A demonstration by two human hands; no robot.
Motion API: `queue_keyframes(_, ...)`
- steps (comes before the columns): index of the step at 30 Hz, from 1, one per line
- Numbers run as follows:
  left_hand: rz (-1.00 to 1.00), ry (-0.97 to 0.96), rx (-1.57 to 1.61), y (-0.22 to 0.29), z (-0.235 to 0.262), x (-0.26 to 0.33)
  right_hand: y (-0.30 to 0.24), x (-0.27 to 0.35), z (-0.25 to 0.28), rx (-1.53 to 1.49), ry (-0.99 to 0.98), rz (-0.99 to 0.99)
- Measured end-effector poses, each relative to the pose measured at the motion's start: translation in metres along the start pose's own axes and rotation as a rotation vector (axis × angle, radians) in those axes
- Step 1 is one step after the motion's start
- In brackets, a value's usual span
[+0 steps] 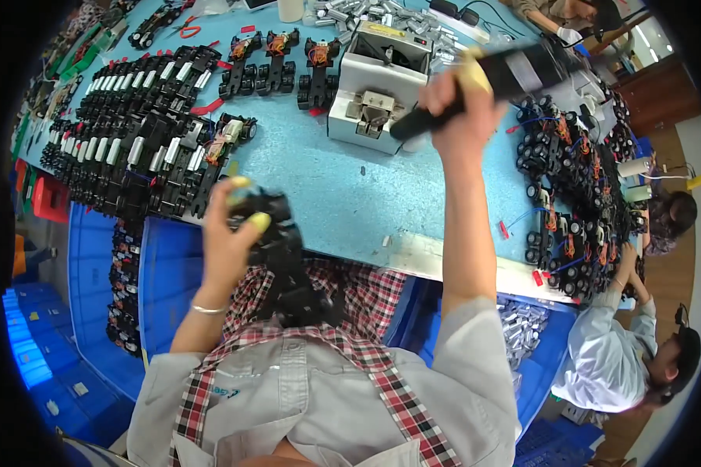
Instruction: Assembling toy car components using an electric screwdriver on a factory production line.
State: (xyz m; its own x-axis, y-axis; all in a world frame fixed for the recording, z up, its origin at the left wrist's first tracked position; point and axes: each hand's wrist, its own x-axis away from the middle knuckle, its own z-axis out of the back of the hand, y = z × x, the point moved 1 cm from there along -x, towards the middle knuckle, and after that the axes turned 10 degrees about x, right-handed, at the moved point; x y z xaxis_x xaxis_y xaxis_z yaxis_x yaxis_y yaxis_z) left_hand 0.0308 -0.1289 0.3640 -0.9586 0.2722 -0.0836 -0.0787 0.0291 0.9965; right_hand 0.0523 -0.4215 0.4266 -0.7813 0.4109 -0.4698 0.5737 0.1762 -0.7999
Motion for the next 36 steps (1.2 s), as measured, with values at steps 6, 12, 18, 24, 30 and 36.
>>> queue_keyframes(6,0.466,-0.429,0.059,-0.062,-0.033,0.025,0.041,-0.037,-0.031,0.478,-0.036,0.090)
queue_keyframes(12,0.420,-0.457,0.131,-0.073,-0.037,0.033,0.050,-0.036,-0.033,0.573,-0.051,0.079)
queue_keyframes(18,0.488,-0.433,0.160,-0.078,-0.037,0.037,0.033,0.034,-0.065,0.037,0.055,-0.304)
queue_keyframes(24,0.541,-0.410,0.298,-0.094,-0.044,0.038,0.038,0.112,-0.065,0.004,-0.136,-0.314)
queue_keyframes(30,0.488,-0.340,0.270,-0.100,-0.042,0.045,0.034,0.123,-0.071,0.295,-0.278,-0.435)
queue_keyframes(36,0.483,-0.396,0.216,-0.094,-0.039,0.041,0.040,0.133,-0.071,0.351,-0.323,-0.335)
